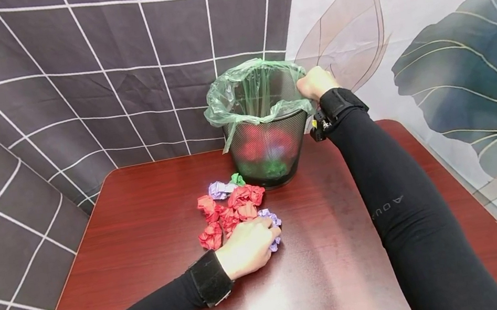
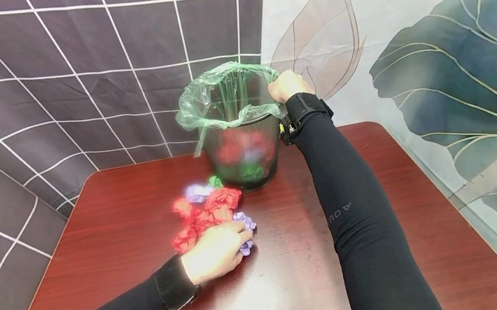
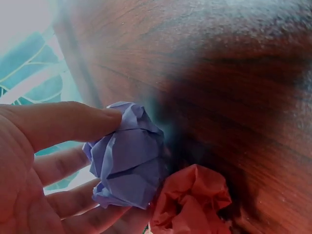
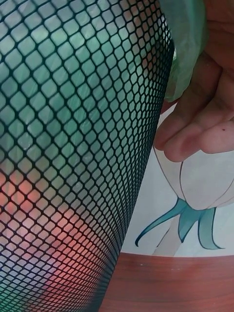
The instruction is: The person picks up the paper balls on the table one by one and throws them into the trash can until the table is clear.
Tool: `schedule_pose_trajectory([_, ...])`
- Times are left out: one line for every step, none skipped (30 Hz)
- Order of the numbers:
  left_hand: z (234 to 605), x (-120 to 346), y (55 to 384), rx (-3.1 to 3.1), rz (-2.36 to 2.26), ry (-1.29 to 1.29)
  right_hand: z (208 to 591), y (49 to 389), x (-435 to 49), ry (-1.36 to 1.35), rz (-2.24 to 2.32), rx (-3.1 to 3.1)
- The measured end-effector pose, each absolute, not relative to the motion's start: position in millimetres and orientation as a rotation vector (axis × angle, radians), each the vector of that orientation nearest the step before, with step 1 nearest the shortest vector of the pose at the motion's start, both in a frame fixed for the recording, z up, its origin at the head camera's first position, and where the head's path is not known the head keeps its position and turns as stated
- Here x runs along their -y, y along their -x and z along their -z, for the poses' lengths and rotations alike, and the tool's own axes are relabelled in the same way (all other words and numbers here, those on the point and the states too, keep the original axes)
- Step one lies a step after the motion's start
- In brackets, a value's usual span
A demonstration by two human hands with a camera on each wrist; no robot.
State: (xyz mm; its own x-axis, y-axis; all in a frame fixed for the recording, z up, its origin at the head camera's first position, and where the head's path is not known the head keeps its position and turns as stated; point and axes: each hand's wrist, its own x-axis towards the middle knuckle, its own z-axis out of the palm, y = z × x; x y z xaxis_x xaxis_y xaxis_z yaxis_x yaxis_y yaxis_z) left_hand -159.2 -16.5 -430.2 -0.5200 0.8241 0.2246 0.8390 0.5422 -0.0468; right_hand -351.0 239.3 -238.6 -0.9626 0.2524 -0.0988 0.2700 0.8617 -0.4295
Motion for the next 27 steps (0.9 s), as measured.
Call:
schedule_pose_trajectory([428.9,16.8,159.2,2.562,0.11,1.402,238.8,351.2,-239.3,-0.422,0.699,-2.99])
schedule_pose_trajectory([427.7,17.0,159.4,2.563,0.121,1.403,239.0,351.4,-239.3,-0.421,0.7,-2.99])
schedule_pose_trajectory([425.4,17.3,159.5,2.578,0.138,1.406,239.0,351.6,-239.3,-0.419,0.702,-2.989])
schedule_pose_trajectory([423.4,17.5,159.7,2.581,0.153,1.409,238.7,351.9,-239.3,-0.417,0.7,-2.988])
schedule_pose_trajectory([420.7,17.9,159.9,2.586,0.171,1.411,238.5,351.8,-239.2,-0.416,0.699,-2.989])
schedule_pose_trajectory([417.8,18.0,160.3,2.594,0.192,1.412,237.8,351.0,-238.9,-0.411,0.69,-2.99])
schedule_pose_trajectory([415.0,18.2,160.8,2.605,0.215,1.414,237.3,350.4,-238.8,-0.408,0.687,-2.991])
schedule_pose_trajectory([412.0,18.3,161.7,2.621,0.237,1.413,236.8,349.9,-238.6,-0.406,0.687,-2.993])
schedule_pose_trajectory([408.5,18.5,162.5,2.637,0.262,1.411,236.3,349.1,-238.2,-0.405,0.687,-2.993])
schedule_pose_trajectory([405.8,18.7,163.6,2.64,0.28,1.406,235.8,348.0,-237.8,-0.404,0.688,-2.993])
schedule_pose_trajectory([403.1,18.7,165.0,2.651,0.301,1.4,235.6,347.2,-237.6,-0.403,0.69,-2.993])
schedule_pose_trajectory([400.5,18.8,166.5,2.664,0.318,1.39,235.4,346.4,-237.2,-0.402,0.693,-2.991])
schedule_pose_trajectory([397.8,19.2,168.1,2.669,0.329,1.379,235.4,346.2,-236.9,-0.404,0.698,-2.99])
schedule_pose_trajectory([395.0,19.5,169.9,2.669,0.34,1.369,235.4,345.9,-236.6,-0.403,0.701,-2.989])
schedule_pose_trajectory([392.1,19.8,172.0,2.669,0.354,1.36,235.6,345.9,-236.4,-0.402,0.702,-2.988])
schedule_pose_trajectory([389.3,20.0,174.5,2.663,0.363,1.351,235.8,345.9,-236.3,-0.398,0.697,-2.993])
schedule_pose_trajectory([385.8,20.3,177.2,2.654,0.379,1.343,235.9,345.9,-236.3,-0.398,0.695,-2.993])
schedule_pose_trajectory([381.5,20.7,179.8,2.646,0.391,1.331,236.0,346.0,-236.3,-0.397,0.693,-2.994])
schedule_pose_trajectory([377.1,21.2,182.9,2.631,0.408,1.322,236.1,346.1,-236.3,-0.395,0.691,-2.995])
schedule_pose_trajectory([372.1,21.5,186.1,2.621,0.424,1.31,236.1,346.2,-236.3,-0.393,0.692,-2.997])
schedule_pose_trajectory([366.9,21.8,189.5,2.61,0.444,1.296,236.0,346.3,-236.4,-0.389,0.689,-2.998])
schedule_pose_trajectory([361.3,22.0,192.9,2.598,0.464,1.281,236.0,346.3,-236.4,-0.387,0.688,-2.999])
schedule_pose_trajectory([355.0,22.2,196.1,2.591,0.488,1.265,235.8,346.3,-236.4,-0.386,0.694,-2.996])
schedule_pose_trajectory([348.3,22.0,199.2,2.586,0.502,1.248,235.7,346.3,-236.5,-0.383,0.692,-2.997])
schedule_pose_trajectory([341.4,21.8,202.2,2.578,0.513,1.235,235.6,346.2,-236.6,-0.382,0.692,-2.996])
schedule_pose_trajectory([334.3,21.3,205.3,2.574,0.52,1.222,235.5,346.1,-236.6,-0.383,0.692,-2.995])
schedule_pose_trajectory([327.0,20.6,208.1,2.566,0.524,1.213,235.7,346.1,-236.7,-0.389,0.695,-2.99])
